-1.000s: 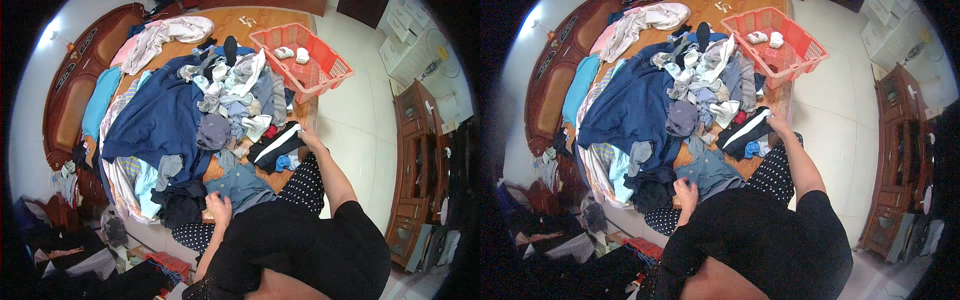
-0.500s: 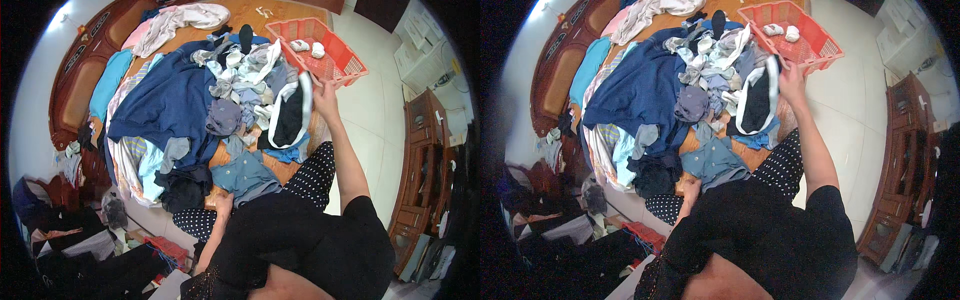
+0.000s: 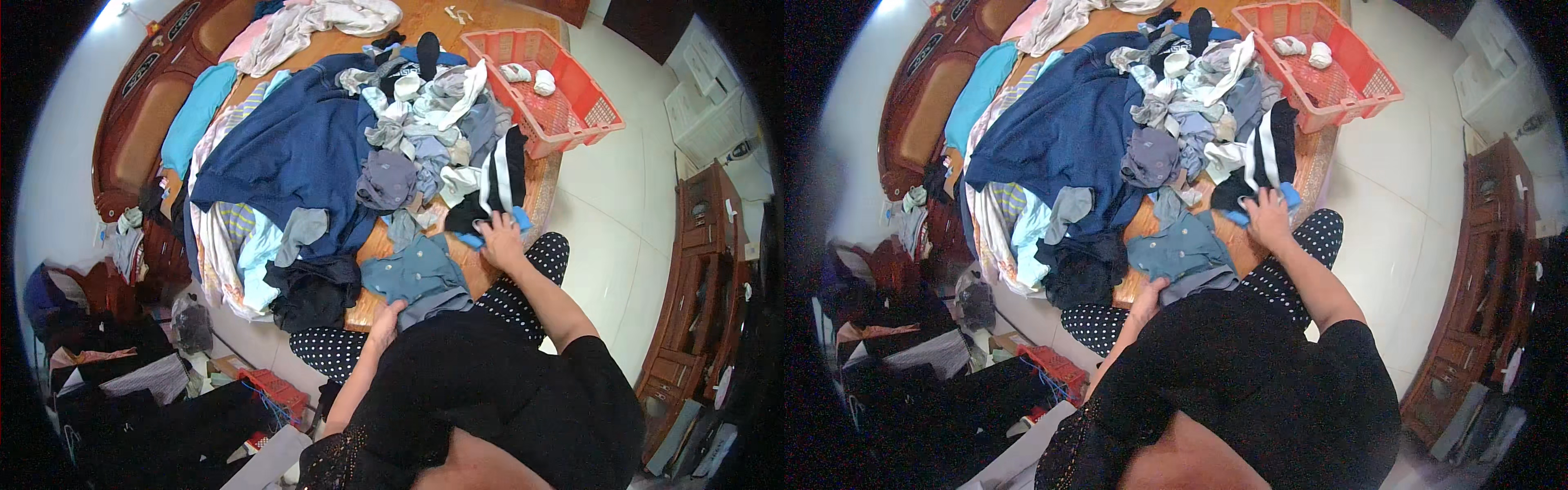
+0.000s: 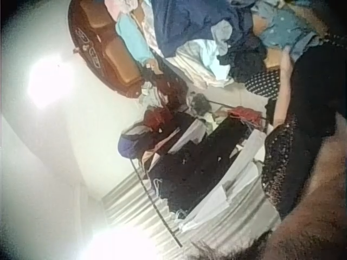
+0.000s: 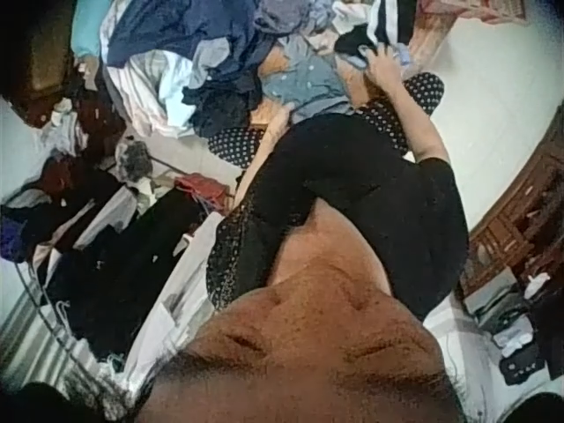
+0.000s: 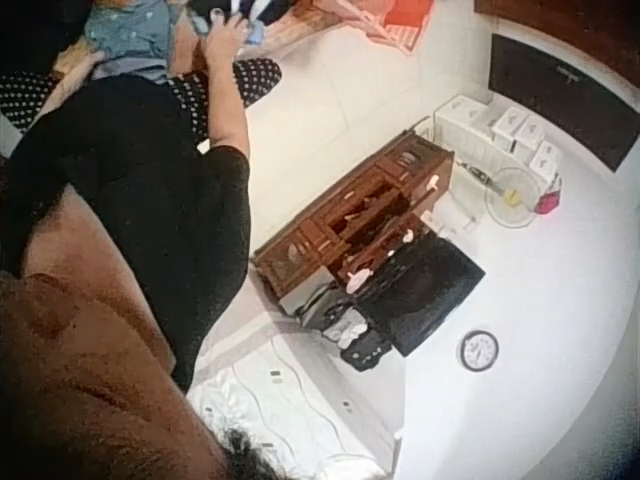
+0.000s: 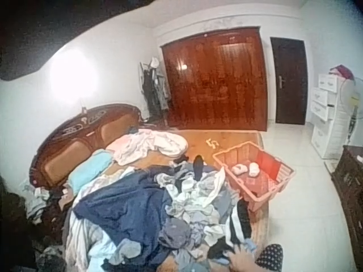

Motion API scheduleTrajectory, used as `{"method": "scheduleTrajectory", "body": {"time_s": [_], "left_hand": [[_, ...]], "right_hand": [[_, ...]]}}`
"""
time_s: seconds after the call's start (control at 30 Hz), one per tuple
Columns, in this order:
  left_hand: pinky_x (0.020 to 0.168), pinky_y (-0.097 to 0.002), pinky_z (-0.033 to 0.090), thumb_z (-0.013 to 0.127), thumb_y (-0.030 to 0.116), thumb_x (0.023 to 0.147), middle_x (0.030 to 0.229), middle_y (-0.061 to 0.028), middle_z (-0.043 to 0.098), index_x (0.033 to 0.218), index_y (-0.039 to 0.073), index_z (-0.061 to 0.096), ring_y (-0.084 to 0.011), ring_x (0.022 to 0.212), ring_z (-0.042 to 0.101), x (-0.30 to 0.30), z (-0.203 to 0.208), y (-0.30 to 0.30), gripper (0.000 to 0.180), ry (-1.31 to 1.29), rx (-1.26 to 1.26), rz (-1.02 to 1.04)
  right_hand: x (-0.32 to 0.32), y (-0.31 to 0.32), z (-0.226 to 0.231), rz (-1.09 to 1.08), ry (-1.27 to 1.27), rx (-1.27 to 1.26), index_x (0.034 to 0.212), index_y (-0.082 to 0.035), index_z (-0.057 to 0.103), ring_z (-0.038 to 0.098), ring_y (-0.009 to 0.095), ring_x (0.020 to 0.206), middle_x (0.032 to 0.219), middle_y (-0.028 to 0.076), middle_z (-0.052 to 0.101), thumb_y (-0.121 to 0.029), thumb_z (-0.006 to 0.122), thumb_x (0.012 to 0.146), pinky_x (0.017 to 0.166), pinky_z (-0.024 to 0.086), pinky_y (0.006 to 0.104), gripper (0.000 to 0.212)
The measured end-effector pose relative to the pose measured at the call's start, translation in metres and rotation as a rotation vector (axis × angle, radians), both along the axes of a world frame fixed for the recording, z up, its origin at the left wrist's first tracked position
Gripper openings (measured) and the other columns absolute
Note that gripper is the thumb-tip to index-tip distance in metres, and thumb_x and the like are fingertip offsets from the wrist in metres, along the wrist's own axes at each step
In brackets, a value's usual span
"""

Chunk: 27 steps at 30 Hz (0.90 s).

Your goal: Sorting and folding a pile of laundry on a bed.

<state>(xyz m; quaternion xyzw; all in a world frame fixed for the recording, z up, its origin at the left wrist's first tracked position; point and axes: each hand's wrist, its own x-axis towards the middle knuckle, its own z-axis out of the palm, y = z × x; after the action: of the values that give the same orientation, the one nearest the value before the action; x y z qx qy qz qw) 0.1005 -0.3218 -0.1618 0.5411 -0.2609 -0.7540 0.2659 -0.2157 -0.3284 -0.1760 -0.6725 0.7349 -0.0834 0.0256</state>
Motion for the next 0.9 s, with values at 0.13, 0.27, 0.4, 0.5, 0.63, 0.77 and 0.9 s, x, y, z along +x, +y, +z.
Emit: {"method": "scheduleTrajectory", "body": {"time_s": [0.13,0.27,0.4,0.5,0.63,0.77,0.9], "left_hand": [[0.087,-0.0436,0.046,0.057,0.010,0.078,0.111,-0.0128,0.056,0.114,-0.001,0.048,-0.0268,0.099,0.056,-0.001,0.023,-0.022,0.039,0.266,0.106,0.162],[0.094,-0.0431,0.043,0.054,0.012,0.080,0.111,-0.0135,0.057,0.115,0.000,0.049,-0.0287,0.102,0.056,-0.003,0.040,-0.049,0.038,0.405,-0.005,0.237],[0.092,-0.0401,0.044,0.053,0.013,0.081,0.110,-0.0136,0.058,0.116,-0.001,0.049,-0.0278,0.101,0.057,-0.022,0.060,-0.062,0.037,0.454,-0.001,0.244],[0.083,-0.0341,0.047,0.054,0.014,0.083,0.101,-0.0086,0.061,0.105,0.002,0.054,-0.0192,0.092,0.059,-0.034,0.079,-0.058,0.025,0.299,-0.128,0.136],[0.091,-0.0274,0.039,0.056,0.013,0.084,0.111,-0.0064,0.053,0.115,0.002,0.048,-0.0139,0.104,0.050,-0.049,0.084,-0.042,0.033,0.292,-0.405,-0.050],[0.108,-0.0351,0.019,0.068,0.019,0.077,0.143,-0.0129,0.022,0.143,0.000,0.008,-0.0236,0.133,0.022,-0.064,0.123,-0.025,0.091,0.397,-0.654,-0.312],[0.109,-0.0362,0.017,0.060,0.004,0.074,0.145,-0.0176,0.017,0.143,0.001,0.009,-0.0269,0.135,0.020,-0.068,0.124,-0.025,0.085,-0.190,-1.132,-0.494]], "right_hand": [[-0.035,-0.013,-0.007,-0.230,0.055,0.067,0.104,-0.012,0.059,0.047,0.033,0.100,0.109,0.016,0.049,-0.025,0.066,0.066,0.075,0.044,0.0454,0.041],[-0.004,-0.024,0.047,-0.292,0.075,0.079,0.105,-0.005,0.058,0.049,0.034,0.101,0.107,0.016,0.052,-0.023,0.066,0.069,0.083,0.044,0.0459,0.041],[0.038,-0.017,0.093,0.295,-0.554,-0.318,0.105,-0.003,0.056,0.051,0.033,0.102,0.110,0.017,0.051,-0.024,0.063,0.075,0.085,0.044,0.0391,0.037],[0.073,-0.010,0.124,0.494,-0.774,-0.163,0.114,-0.003,0.050,0.052,0.034,0.101,0.110,0.017,0.050,-0.020,0.063,0.075,0.086,0.043,0.0393,0.044],[0.096,-0.007,0.128,0.496,-0.888,-0.095,0.120,-0.004,0.046,0.053,0.036,0.100,0.109,0.018,0.050,-0.010,0.059,0.077,0.085,0.044,0.0384,0.046],[0.085,-0.015,0.126,0.321,-0.878,-0.172,0.119,-0.004,0.049,0.055,0.033,0.098,0.110,0.018,0.053,-0.003,0.054,0.077,0.084,0.045,0.0374,0.042],[0.090,-0.018,0.145,0.304,-0.925,-0.204,0.121,-0.003,0.047,0.055,0.035,0.098,0.109,0.018,0.055,-0.003,0.056,0.075,0.086,0.043,0.0398,0.047]]}}
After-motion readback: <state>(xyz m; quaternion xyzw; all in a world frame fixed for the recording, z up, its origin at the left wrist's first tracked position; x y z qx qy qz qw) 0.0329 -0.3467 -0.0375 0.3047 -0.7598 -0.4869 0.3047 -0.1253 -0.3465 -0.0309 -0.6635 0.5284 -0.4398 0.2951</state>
